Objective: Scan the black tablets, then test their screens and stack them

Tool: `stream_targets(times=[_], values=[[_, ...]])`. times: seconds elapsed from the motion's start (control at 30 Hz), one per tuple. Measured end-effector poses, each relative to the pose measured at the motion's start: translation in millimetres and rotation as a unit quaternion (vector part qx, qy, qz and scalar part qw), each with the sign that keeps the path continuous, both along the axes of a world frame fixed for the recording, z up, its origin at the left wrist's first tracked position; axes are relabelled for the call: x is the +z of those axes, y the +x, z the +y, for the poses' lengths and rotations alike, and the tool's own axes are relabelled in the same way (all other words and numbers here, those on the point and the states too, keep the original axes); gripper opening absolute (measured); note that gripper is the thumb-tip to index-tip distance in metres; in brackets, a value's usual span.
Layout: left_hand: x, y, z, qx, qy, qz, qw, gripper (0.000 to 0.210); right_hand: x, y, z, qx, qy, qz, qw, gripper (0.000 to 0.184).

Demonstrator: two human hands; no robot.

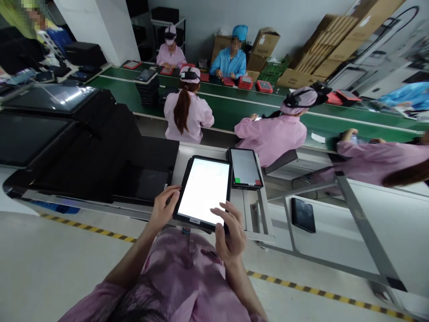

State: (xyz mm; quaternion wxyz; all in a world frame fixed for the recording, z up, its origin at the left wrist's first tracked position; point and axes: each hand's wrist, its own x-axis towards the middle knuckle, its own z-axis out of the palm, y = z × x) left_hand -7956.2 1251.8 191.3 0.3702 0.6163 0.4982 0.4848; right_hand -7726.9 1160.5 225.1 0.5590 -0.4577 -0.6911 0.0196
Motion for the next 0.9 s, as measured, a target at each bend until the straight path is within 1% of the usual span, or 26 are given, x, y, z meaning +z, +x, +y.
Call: stream_targets(times=[0.13,0.23,0.33,0.43,0.67,0.8,0.9], values=[[6.8,4,7,-0.016,-0.014,-0.017,1.0,0.041,6.0,5,-10,0.099,0.033,-0.035,0.994,0.04],[7.5,10,12,0.001,-0.018,-0.038,0.999,0.04,8.5,4,-10,0.137,0.04,-0.071,0.987,0.036],[2.9,14,15,0.015,-0.034,-0.057,0.998,0.039,9.2,3,-7,0.136,0.031,-0.094,0.986,0.034],[-1.8,13,16,0.006,-0.05,-0.063,0.997,0.042,8.2,3,-4,0.133,0.026,-0.1,0.986,0.038],[-4.6,10,17,-0.002,-0.044,-0.066,0.997,0.045,7.1,1,0,0.101,0.005,-0.079,0.992,0.047],[-6.2,11,18,0.003,-0.057,-0.068,0.996,0.046,14.0,-3,2,0.067,-0.035,-0.058,0.995,0.039],[-7.3,12,18,0.012,-0.064,-0.07,0.995,0.047,19.8,-3,2,0.067,-0.063,-0.058,0.994,0.035]])
